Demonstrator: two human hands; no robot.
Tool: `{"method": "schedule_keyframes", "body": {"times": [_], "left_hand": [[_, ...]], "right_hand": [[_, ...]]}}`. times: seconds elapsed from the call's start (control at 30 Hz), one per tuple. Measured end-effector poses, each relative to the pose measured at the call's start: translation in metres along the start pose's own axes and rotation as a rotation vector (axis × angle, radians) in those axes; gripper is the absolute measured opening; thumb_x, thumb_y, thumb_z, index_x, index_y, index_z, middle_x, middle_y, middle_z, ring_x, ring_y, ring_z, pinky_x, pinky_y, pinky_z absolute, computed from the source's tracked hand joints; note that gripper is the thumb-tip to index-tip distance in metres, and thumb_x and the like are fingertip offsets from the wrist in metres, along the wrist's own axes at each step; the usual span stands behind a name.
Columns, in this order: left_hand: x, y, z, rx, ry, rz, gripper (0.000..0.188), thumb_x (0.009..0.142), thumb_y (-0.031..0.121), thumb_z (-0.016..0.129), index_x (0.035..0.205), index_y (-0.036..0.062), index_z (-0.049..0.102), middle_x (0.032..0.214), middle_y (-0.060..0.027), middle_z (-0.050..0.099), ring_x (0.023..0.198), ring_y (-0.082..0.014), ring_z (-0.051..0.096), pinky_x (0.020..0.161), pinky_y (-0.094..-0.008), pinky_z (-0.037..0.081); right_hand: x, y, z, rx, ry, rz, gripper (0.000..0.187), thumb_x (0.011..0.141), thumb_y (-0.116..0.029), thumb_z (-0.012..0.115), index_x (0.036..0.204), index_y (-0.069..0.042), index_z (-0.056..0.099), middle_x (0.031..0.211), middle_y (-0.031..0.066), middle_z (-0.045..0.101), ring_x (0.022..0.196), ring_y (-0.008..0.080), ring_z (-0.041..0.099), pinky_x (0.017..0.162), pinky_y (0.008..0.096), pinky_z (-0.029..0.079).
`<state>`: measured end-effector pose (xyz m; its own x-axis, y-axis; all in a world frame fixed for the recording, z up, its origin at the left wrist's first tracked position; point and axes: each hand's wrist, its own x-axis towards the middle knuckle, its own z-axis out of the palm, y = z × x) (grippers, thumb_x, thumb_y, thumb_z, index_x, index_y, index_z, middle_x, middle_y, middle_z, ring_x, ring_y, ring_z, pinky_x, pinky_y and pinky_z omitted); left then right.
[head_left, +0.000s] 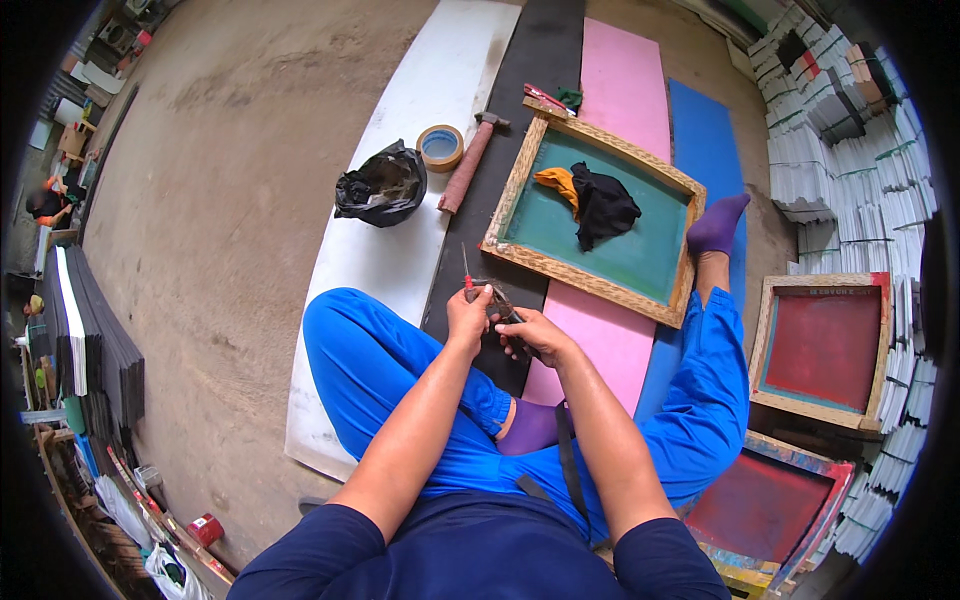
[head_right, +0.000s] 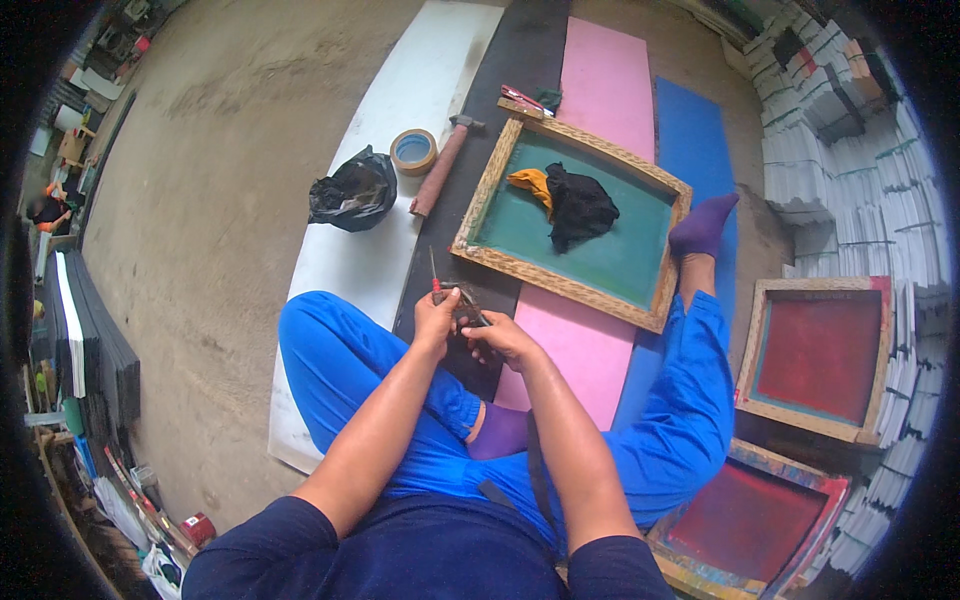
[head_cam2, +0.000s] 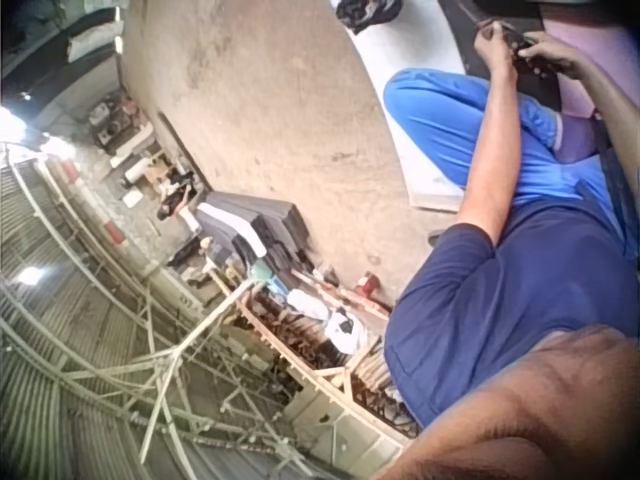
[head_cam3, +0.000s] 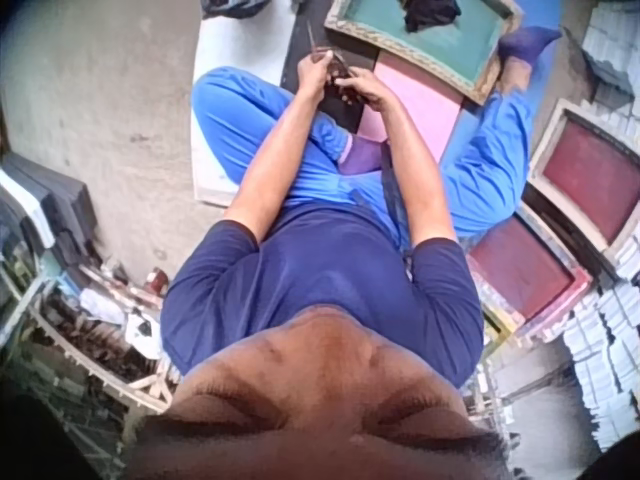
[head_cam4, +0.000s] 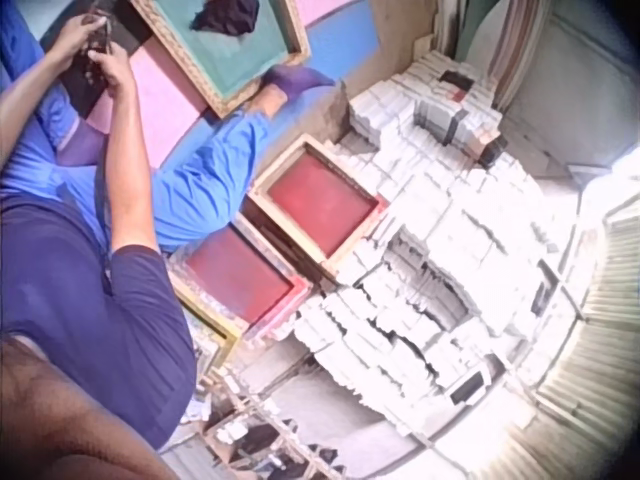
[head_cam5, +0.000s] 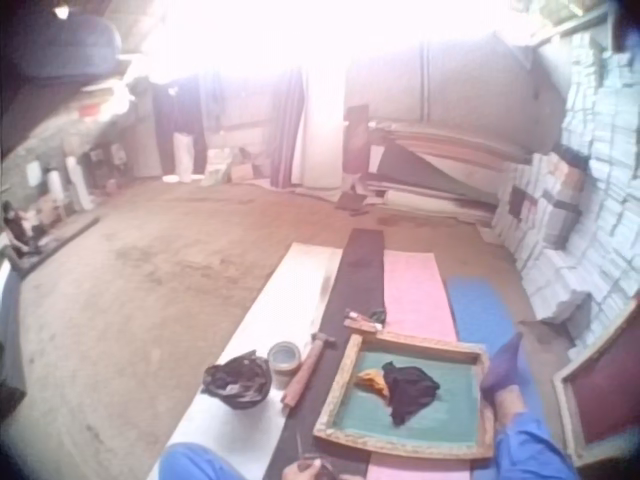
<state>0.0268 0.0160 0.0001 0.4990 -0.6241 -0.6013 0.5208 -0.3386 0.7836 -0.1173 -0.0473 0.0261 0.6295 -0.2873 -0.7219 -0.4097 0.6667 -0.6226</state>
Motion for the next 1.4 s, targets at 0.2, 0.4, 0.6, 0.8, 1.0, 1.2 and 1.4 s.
{"method": "schedule_keyframes", "body": {"times": [0.2, 0.4, 0.6, 0.8, 1.0, 1.2, 1.4], "left_hand": [[0.001, -0.003, -0.001, 0.052, 0.199, 0.045, 0.024, 0.091, 0.026, 0.071, 0.088, 0.0033, 0.063, 0.066, -0.001, 0.058, 0.039, -0.009, 0.044, 0.035, -0.0256, 0.033], [-0.001, 0.01, -0.002, 0.088, 0.233, 0.014, 0.03, 0.09, 0.031, 0.072, 0.086, 0.0035, 0.063, 0.066, -0.0013, 0.057, 0.039, -0.0087, 0.043, 0.036, -0.0256, 0.032], [-0.005, 0.01, 0.006, 0.028, 0.166, 0.0, 0.03, 0.091, 0.031, 0.071, 0.081, 0.0052, 0.061, 0.064, 0.0006, 0.055, 0.038, -0.0077, 0.042, 0.035, -0.0254, 0.031], [-0.005, 0.013, 0.009, 0.001, 0.161, 0.002, 0.03, 0.092, 0.031, 0.07, 0.082, 0.0048, 0.061, 0.063, 0.0007, 0.053, 0.039, -0.0072, 0.041, 0.035, -0.0252, 0.031], [-0.004, 0.015, 0.012, 0.003, 0.152, -0.014, 0.03, 0.093, 0.031, 0.069, 0.082, 0.0044, 0.06, 0.064, 0.0001, 0.053, 0.04, -0.0076, 0.042, 0.035, -0.0256, 0.031], [0.004, 0.007, 0.012, 0.008, 0.128, -0.019, 0.03, 0.094, 0.032, 0.066, 0.085, 0.0047, 0.06, 0.067, -0.0016, 0.056, 0.039, -0.0085, 0.042, 0.035, -0.0259, 0.031], [0.007, 0.007, 0.016, -0.002, 0.137, -0.028, 0.029, 0.094, 0.031, 0.066, 0.084, 0.0051, 0.06, 0.068, -0.0023, 0.058, 0.038, -0.0082, 0.042, 0.035, -0.0254, 0.031]], "right_hand": [[-0.005, -0.001, 0.0, 0.053, -0.07, 0.121, 0.035, 0.1, -0.028, 0.056, 0.127, -0.007, 0.05, 0.1, 0.0137, 0.07, 0.082, 0.0225, 0.071, 0.064, 0.0361, 0.06], [-0.014, -0.025, -0.018, 0.03, 0.149, 0.069, 0.036, 0.102, -0.035, 0.05, 0.121, -0.006, 0.048, 0.099, 0.013, 0.067, 0.082, 0.0234, 0.07, 0.061, 0.0404, 0.058], [-0.012, -0.045, -0.039, 0.004, 0.185, 0.108, 0.034, 0.102, -0.033, 0.05, 0.123, -0.007, 0.048, 0.101, 0.017, 0.069, 0.085, 0.0282, 0.072, 0.062, 0.0427, 0.059], [-0.008, -0.055, -0.058, 0.067, 0.103, 0.206, 0.035, 0.103, -0.032, 0.048, 0.128, -0.007, 0.048, 0.104, 0.0217, 0.068, 0.089, 0.0331, 0.071, 0.067, 0.0474, 0.059], [-0.005, -0.073, -0.079, 0.02, -0.067, 0.363, 0.04, 0.103, -0.035, 0.044, 0.135, -0.011, 0.047, 0.111, 0.0195, 0.069, 0.093, 0.028, 0.071, 0.079, 0.0486, 0.055], [-0.003, -0.07, -0.078, -0.168, 0.046, 0.283, 0.035, 0.1, -0.038, 0.053, 0.11, -0.005, 0.061, 0.075, 0.008, 0.068, 0.059, 0.0154, 0.065, 0.048, 0.033, 0.05], [0.006, -0.033, -0.031, -0.33, 0.474, -0.002, 0.036, 0.095, -0.03, 0.058, 0.074, -0.001, 0.057, 0.059, 0.0067, 0.06, 0.041, 0.0158, 0.056, 0.038, 0.0326, 0.045]]}}
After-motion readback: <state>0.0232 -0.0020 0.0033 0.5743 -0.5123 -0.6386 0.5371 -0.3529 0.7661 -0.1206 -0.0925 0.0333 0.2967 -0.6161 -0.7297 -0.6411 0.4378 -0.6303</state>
